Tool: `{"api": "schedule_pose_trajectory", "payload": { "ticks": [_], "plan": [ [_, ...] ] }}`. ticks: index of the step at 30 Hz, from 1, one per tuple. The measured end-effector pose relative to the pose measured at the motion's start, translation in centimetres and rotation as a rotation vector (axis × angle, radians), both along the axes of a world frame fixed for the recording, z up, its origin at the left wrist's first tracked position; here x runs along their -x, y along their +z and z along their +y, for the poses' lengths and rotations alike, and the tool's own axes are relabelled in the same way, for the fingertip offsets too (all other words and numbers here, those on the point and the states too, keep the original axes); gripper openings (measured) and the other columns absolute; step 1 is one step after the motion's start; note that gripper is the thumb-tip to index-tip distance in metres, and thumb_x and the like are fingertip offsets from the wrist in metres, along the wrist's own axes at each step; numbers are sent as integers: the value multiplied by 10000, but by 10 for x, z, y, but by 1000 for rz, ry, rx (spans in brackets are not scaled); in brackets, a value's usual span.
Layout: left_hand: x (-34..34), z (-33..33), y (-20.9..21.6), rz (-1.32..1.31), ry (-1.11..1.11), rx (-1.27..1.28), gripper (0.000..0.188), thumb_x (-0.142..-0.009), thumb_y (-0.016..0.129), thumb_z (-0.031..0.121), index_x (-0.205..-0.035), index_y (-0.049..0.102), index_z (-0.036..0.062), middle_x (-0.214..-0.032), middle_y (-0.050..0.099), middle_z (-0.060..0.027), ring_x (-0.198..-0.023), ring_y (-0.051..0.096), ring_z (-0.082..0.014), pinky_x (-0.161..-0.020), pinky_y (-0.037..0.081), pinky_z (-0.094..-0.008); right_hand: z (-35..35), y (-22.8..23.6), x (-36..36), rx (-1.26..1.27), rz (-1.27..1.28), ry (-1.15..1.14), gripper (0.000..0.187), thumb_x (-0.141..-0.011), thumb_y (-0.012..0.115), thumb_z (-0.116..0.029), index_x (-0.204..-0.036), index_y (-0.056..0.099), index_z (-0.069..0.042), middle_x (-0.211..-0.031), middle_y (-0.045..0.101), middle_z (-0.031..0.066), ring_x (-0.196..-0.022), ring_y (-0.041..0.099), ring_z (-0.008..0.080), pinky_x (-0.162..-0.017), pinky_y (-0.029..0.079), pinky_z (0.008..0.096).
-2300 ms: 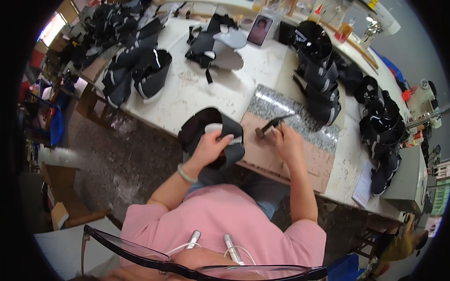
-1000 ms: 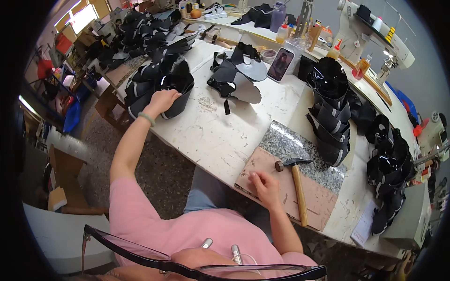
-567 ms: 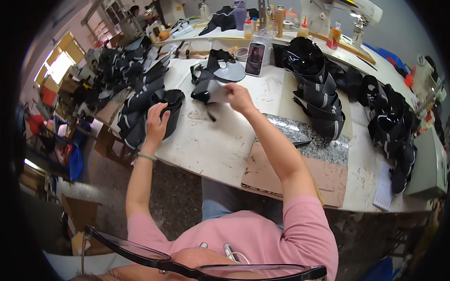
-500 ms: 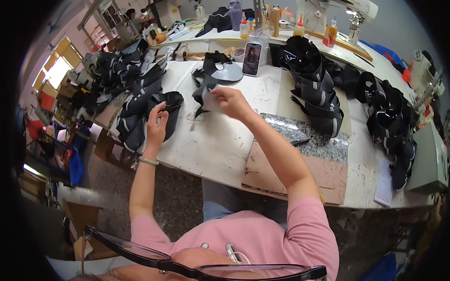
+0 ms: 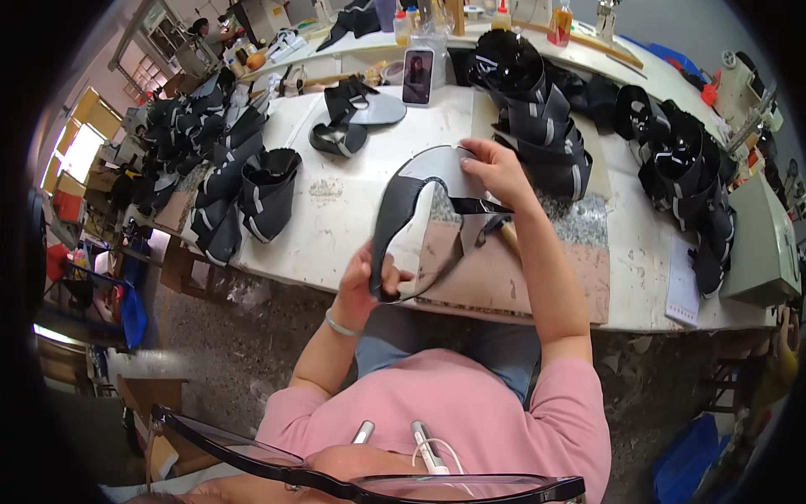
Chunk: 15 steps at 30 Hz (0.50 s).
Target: The person folds and presses the edges of leather shoe pieces by hand, hammers the seams on a block using a hammer, and arranges the assembled shoe components into stacks on the workbench.
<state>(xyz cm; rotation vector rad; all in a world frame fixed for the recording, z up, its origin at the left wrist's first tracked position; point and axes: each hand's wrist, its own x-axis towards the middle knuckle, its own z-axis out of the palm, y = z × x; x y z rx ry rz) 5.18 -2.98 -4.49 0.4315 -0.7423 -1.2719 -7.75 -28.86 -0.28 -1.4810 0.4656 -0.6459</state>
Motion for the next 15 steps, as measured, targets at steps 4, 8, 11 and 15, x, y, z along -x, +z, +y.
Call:
{"api": "schedule_pose_trajectory", "payload": {
  "ticks": [4,8,11,15],
  "plan": [
    [8,8,40,58,374,-94,557,-881,638,265,-1310,370,32,-1167,553,-116,-916,636,-221,-756,571,-364,35,-4,16,702,103,-519,391,-846,650,-156,-1177,564,33,-1124,611,198,-1097,557,309,-943,426,354],
    [5,7,33,-54,503,-58,581,-853,686,243,-1303,377,46,-1175,532,-80,-1085,552,-197,-929,475,-388,116,29,32,374,-77,58,340,-819,691,-159,-1115,624,-5,-1101,636,149,-1048,592,263,-923,438,328],
    [12,5,43,-166,538,-81,613,-801,731,132,-1292,379,30,-1161,541,-94,-1053,571,-193,-901,491,-368,141,24,24,647,-87,54,317,-801,712,-177,-1061,648,-7,-948,658,123,-844,626,238,-759,478,324],
    [19,12,50,-271,476,-221,635,-731,748,-28,-1255,388,-9,-1114,584,-114,-955,628,-181,-818,532,-296,137,7,21,486,-40,113,284,-780,731,-166,-999,661,-1,-862,654,95,-784,610,203,-709,469,315]
  ]
}}
